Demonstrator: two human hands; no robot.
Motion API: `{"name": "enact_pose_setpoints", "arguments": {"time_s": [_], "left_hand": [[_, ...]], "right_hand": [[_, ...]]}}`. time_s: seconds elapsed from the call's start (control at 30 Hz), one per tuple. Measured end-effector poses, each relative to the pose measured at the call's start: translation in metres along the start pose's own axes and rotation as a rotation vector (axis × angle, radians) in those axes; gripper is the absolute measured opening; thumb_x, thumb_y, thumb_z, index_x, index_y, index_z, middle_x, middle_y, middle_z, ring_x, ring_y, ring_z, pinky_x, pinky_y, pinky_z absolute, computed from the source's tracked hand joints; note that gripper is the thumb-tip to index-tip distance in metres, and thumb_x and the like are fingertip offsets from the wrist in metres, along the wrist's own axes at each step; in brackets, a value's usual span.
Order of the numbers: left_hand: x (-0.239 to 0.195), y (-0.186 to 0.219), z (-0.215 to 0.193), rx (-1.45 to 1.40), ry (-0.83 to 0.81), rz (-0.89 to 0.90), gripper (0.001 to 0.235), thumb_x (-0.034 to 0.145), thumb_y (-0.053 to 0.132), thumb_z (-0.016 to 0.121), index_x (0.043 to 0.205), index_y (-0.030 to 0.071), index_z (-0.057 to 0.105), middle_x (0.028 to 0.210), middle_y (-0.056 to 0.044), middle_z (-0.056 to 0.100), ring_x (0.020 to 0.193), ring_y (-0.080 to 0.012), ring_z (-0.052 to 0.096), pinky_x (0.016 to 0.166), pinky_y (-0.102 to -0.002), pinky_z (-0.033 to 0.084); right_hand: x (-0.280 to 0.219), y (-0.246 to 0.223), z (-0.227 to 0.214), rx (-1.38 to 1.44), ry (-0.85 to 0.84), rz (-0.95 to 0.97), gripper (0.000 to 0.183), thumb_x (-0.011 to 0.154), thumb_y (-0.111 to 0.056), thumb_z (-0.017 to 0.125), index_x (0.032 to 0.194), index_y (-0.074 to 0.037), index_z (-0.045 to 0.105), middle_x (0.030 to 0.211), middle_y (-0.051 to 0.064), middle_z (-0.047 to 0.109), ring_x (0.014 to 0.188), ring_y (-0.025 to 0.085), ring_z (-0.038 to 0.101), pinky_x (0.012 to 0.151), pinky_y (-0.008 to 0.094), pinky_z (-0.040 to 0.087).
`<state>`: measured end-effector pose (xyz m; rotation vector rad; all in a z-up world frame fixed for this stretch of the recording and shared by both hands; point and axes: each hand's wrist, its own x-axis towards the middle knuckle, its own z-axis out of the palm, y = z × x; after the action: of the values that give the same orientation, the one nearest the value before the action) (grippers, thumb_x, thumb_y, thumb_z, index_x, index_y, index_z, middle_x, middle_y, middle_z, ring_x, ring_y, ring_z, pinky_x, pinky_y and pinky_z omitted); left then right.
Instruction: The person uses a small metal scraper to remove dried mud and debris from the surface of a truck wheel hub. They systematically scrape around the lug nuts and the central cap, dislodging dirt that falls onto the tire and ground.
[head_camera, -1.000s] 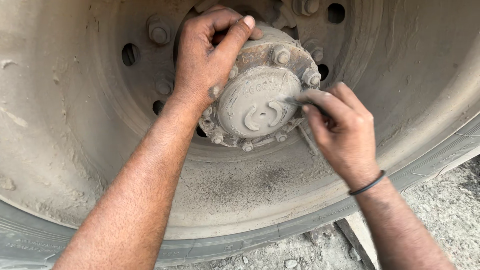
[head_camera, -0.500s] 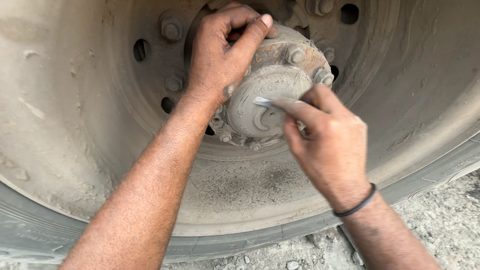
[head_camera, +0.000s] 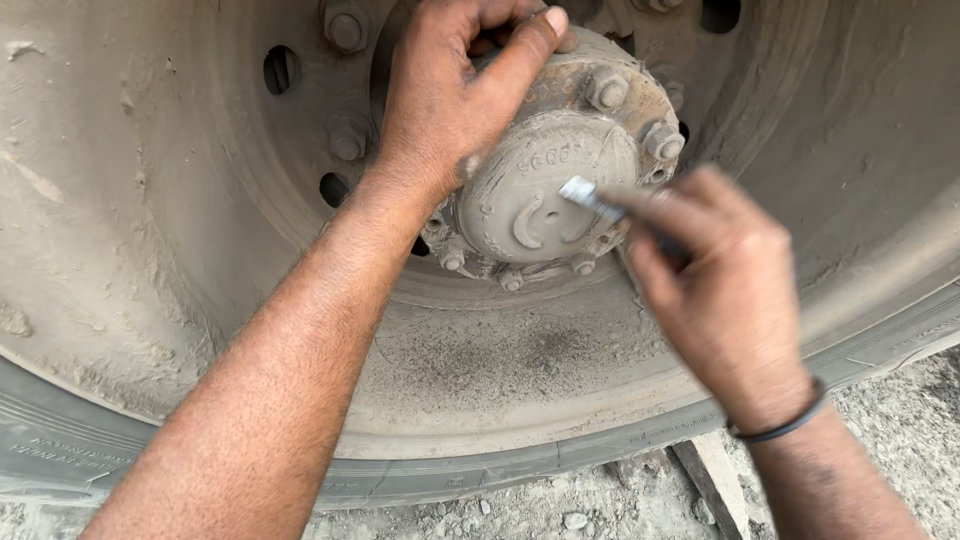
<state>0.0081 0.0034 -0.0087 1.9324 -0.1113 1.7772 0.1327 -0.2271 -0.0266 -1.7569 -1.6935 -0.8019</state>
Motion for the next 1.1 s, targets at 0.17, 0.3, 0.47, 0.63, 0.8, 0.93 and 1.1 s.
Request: {"name": "enact_pose_setpoints", "arguments": {"time_s": [0.17,0.3,0.47,0.63,0.8,0.93,1.1], "left_hand": [[-0.001,-0.002,-0.001,-0.052,-0.021,0.058,0.012,0.110,0.017,0.070,0.102,0.010,0.073,0.095,0.001,0.079,0.087,-0.0061,0.072,0.080,-0.026,0.062],[0.001,0.001,-0.002,0.083,0.002,-0.003,0.017,0.109,0.018,0.074,0.095,0.008,0.073,0.082,-0.004,0.073,0.076,-0.0101,0.063,0.071,-0.029,0.054],[-0.005,0.004,0.001,-0.065,-0.026,0.022,0.012,0.111,0.021,0.069,0.104,0.012,0.073,0.093,0.002,0.079,0.090,-0.0059,0.076,0.080,-0.025,0.062],[0.004,0.003,-0.003,0.035,0.003,0.020,0.012,0.109,0.022,0.071,0.103,0.013,0.076,0.092,0.001,0.080,0.084,-0.0094,0.073,0.076,-0.027,0.060],[-0.007,-0.001,0.003,0.049,-0.018,-0.013,0.016,0.109,0.027,0.071,0.103,0.014,0.077,0.089,0.003,0.080,0.084,-0.0081,0.077,0.074,-0.026,0.062],[-0.002,0.000,-0.003,-0.060,-0.019,0.108,0.019,0.112,0.029,0.067,0.108,0.012,0.074,0.096,0.002,0.079,0.090,-0.0094,0.075,0.078,-0.029,0.063],[-0.007,-0.002,0.001,0.243,-0.009,-0.135,0.023,0.106,0.033,0.071,0.102,0.011,0.074,0.081,0.001,0.073,0.078,-0.0073,0.075,0.062,-0.028,0.061]], "right_hand": [[-0.040,-0.020,0.049,0.203,0.032,0.175,0.028,0.097,-0.007,0.072,0.124,-0.014,0.076,0.089,0.002,0.064,0.066,0.009,0.055,0.048,0.024,0.051],[-0.057,-0.013,0.073,0.301,0.127,0.243,0.028,0.099,-0.007,0.072,0.126,-0.014,0.074,0.082,-0.002,0.059,0.061,0.008,0.045,0.045,0.025,0.038],[-0.051,-0.019,0.059,0.307,0.135,0.175,0.031,0.101,-0.003,0.069,0.129,-0.014,0.073,0.088,-0.002,0.058,0.067,0.006,0.049,0.052,0.022,0.045],[-0.040,-0.034,0.054,0.339,0.130,0.207,0.034,0.098,-0.001,0.070,0.130,-0.013,0.073,0.087,0.000,0.059,0.067,0.007,0.050,0.052,0.023,0.045],[-0.055,-0.009,0.067,0.325,0.122,0.139,0.033,0.101,-0.001,0.070,0.132,-0.012,0.071,0.093,0.000,0.062,0.071,0.005,0.054,0.055,0.021,0.047],[-0.055,-0.009,0.072,0.290,0.132,0.145,0.032,0.100,0.000,0.068,0.130,-0.012,0.072,0.099,0.001,0.064,0.068,0.004,0.055,0.052,0.019,0.051],[-0.059,-0.004,0.061,0.286,0.052,0.212,0.033,0.098,0.001,0.071,0.128,-0.013,0.074,0.092,0.002,0.063,0.064,0.006,0.054,0.050,0.022,0.050]]}}
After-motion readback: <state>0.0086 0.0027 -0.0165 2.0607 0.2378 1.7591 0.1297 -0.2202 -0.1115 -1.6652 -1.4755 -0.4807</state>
